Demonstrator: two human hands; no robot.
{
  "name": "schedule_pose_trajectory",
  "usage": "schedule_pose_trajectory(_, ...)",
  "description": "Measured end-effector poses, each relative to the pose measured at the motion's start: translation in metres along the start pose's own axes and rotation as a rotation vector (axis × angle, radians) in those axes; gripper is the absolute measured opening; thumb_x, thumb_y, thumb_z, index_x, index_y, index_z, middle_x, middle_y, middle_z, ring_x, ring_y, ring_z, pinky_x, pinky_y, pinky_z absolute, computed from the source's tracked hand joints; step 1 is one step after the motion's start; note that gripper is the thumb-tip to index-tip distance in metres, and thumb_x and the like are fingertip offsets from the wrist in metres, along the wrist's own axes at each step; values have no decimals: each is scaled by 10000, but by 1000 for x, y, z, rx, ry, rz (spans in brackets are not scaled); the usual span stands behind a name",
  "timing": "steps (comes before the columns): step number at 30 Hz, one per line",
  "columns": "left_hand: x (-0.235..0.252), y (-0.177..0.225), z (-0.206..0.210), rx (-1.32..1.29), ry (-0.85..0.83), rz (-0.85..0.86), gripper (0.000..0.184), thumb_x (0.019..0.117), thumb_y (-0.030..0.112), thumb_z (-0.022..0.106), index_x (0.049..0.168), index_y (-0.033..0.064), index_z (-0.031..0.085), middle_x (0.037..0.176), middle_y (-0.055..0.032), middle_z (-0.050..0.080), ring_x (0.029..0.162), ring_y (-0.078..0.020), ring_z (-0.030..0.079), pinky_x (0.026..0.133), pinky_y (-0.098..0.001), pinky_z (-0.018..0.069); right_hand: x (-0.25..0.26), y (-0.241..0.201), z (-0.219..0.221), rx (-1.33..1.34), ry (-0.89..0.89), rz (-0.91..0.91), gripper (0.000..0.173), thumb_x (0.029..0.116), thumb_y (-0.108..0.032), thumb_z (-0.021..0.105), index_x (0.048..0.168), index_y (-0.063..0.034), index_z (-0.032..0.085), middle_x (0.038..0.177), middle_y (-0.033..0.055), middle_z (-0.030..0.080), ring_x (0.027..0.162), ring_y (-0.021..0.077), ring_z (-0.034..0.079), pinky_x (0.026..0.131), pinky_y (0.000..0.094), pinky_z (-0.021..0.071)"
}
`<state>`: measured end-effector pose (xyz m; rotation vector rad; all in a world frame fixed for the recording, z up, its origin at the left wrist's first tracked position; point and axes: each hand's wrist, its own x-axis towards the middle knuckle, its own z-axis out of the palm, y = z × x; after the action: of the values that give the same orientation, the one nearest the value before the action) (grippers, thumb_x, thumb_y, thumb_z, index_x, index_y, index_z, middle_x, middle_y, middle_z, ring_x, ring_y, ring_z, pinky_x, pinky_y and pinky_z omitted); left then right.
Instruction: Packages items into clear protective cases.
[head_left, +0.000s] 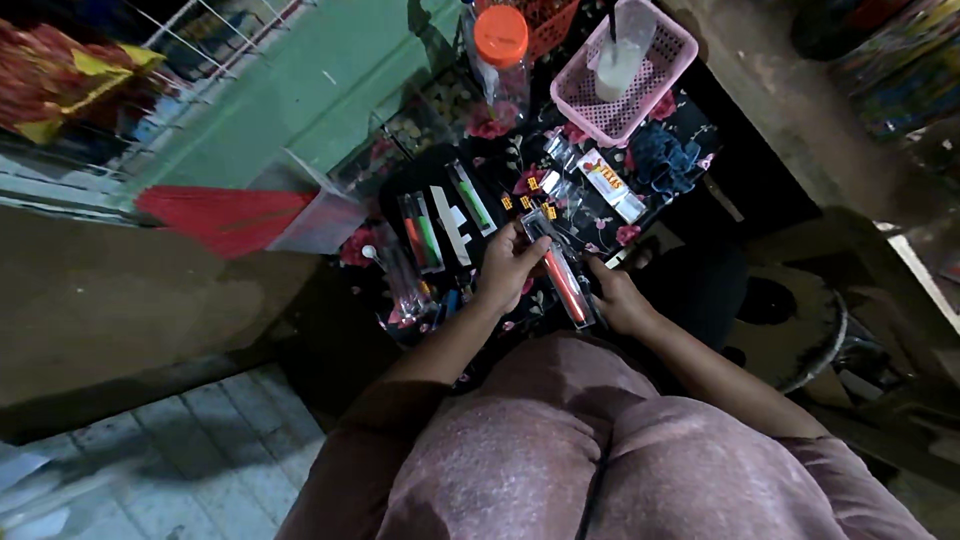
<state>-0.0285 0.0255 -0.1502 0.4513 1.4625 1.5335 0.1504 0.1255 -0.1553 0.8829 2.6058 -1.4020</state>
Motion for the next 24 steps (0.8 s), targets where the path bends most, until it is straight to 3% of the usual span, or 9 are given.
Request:
schedule_pose_trajectory(7, 21, -25, -6, -14, 34, -113, 283, 1000, 79, 623, 1254, -1, 528, 1044, -79, 636, 898, -148, 679, 775, -354, 613, 18, 25, 13, 86, -45, 36, 468, 977, -105, 635, 1409, 41, 526, 1050, 249, 715, 946, 383, 722, 892, 577, 556)
schedule_pose_trajectory(11, 41, -46, -6, 11, 68, -189, 316, 1013, 95, 615, 1287, -27, 515, 1071, -116, 625, 893, -168, 674, 779, -362, 609, 35, 47, 20, 102, -113, 122, 464, 1001, -79, 608, 1436, 45, 502, 1133, 284, 689, 1045, 418, 692, 968, 601, 513)
schedule_pose_trajectory(18, 57, -65, -18, 78, 77, -290, 351, 1030, 162, 610, 1308, -26, 510, 1122, -146, 617, 914, -182, 654, 797, -370, 585, 54, 75, 41, 129, -77, 44, 389, 997, -89, 596, 1346, 78, 562, 1110, 283, 691, 1019, 410, 696, 940, 601, 526)
schedule_pose_trajectory(22, 58, -52, -47, 210, 140, -205, 352, 1019, 197, 627, 1282, -24, 550, 1068, -118, 644, 858, -146, 645, 749, -339, 571, 59, 89, 36, 140, -118, 138, 466, 1030, -185, 597, 1432, 30, 502, 1145, 281, 677, 1021, 416, 688, 937, 604, 525)
schedule_pose_trajectory(24, 60, -38, -78, 341, 244, -140, 407, 1015, 214, 640, 1330, -27, 551, 1117, -152, 655, 905, -179, 666, 789, -371, 589, 61, 101, 35, 141, -117, 181, 483, 1035, -231, 601, 1439, 11, 495, 1156, 281, 672, 1039, 421, 681, 943, 628, 516)
